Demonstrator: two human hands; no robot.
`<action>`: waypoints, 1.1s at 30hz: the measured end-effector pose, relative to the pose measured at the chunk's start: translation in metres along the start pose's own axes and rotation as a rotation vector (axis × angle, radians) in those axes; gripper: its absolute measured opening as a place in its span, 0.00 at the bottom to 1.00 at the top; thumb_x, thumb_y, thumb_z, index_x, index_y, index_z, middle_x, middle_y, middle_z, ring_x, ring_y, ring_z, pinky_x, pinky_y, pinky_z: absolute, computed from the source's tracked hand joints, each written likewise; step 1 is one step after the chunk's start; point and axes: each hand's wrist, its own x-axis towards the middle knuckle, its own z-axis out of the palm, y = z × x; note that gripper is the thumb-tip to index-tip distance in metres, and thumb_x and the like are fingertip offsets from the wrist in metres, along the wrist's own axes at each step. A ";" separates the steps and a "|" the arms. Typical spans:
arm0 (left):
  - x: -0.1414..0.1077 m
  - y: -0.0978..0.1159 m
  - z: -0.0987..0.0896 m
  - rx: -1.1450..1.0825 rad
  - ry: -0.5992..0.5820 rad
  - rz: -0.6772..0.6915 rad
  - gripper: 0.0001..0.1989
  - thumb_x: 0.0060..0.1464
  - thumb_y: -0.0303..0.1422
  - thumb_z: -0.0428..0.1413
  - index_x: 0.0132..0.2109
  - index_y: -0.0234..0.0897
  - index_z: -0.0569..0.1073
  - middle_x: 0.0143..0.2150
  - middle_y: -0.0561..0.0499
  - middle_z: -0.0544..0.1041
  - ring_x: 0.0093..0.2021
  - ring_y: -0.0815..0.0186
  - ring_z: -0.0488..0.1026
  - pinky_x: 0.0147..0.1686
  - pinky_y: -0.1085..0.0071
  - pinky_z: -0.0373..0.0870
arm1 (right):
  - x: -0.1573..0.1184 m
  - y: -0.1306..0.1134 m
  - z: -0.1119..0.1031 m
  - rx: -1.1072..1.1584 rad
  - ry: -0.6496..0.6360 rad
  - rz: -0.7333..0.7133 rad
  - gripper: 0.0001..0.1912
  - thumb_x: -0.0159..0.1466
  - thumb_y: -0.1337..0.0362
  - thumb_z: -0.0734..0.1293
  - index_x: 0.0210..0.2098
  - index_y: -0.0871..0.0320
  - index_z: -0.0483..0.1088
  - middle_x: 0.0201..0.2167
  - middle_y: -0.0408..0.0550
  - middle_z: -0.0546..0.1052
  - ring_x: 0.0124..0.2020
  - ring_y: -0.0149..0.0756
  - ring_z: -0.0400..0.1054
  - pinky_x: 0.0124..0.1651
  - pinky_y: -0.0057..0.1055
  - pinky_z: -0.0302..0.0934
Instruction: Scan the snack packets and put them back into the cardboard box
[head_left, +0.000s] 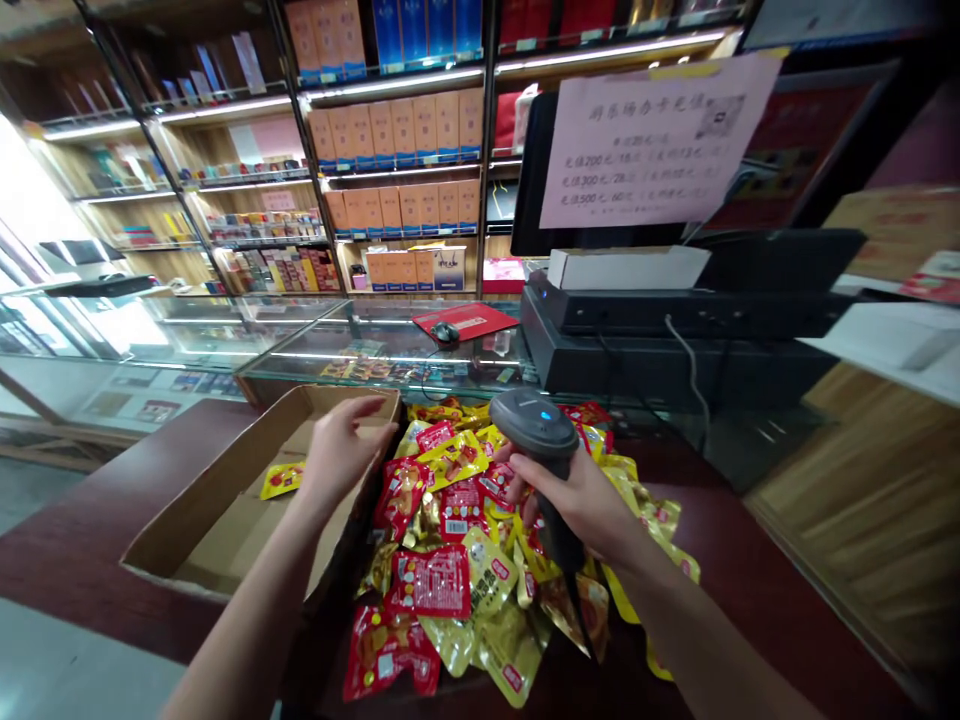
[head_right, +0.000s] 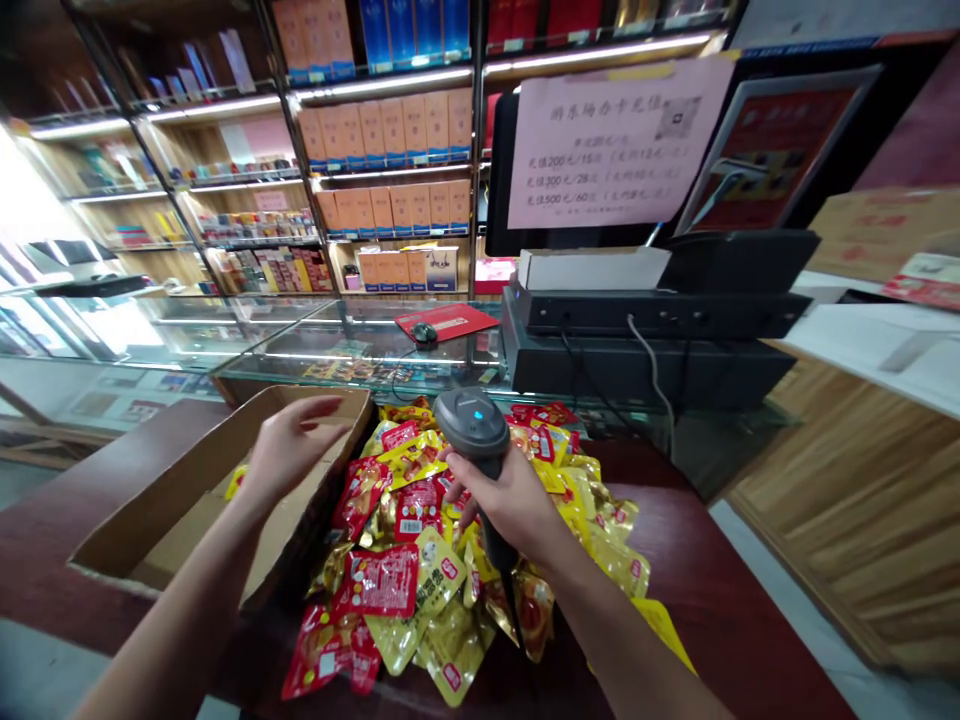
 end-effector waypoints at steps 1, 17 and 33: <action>-0.003 0.010 0.010 0.025 -0.063 0.034 0.20 0.50 0.42 0.58 0.49 0.40 0.76 0.47 0.46 0.78 0.45 0.58 0.75 0.45 0.65 0.70 | 0.001 0.000 -0.002 0.007 -0.002 -0.004 0.20 0.58 0.53 0.68 0.40 0.64 0.69 0.21 0.46 0.73 0.16 0.29 0.67 0.18 0.26 0.64; -0.002 0.055 0.077 -0.008 -0.476 0.054 0.17 0.50 0.37 0.57 0.48 0.38 0.77 0.46 0.43 0.76 0.44 0.55 0.73 0.45 0.62 0.67 | 0.004 -0.012 -0.028 0.028 0.071 -0.012 0.16 0.58 0.55 0.67 0.36 0.63 0.72 0.21 0.48 0.75 0.17 0.29 0.66 0.18 0.26 0.64; 0.033 0.048 0.121 -1.365 -0.424 -0.526 0.18 0.42 0.31 0.66 0.42 0.31 0.75 0.41 0.44 0.80 0.37 0.61 0.78 0.37 0.66 0.75 | 0.015 0.009 -0.017 0.003 0.037 0.122 0.11 0.59 0.58 0.67 0.33 0.59 0.66 0.19 0.42 0.73 0.15 0.26 0.65 0.19 0.23 0.62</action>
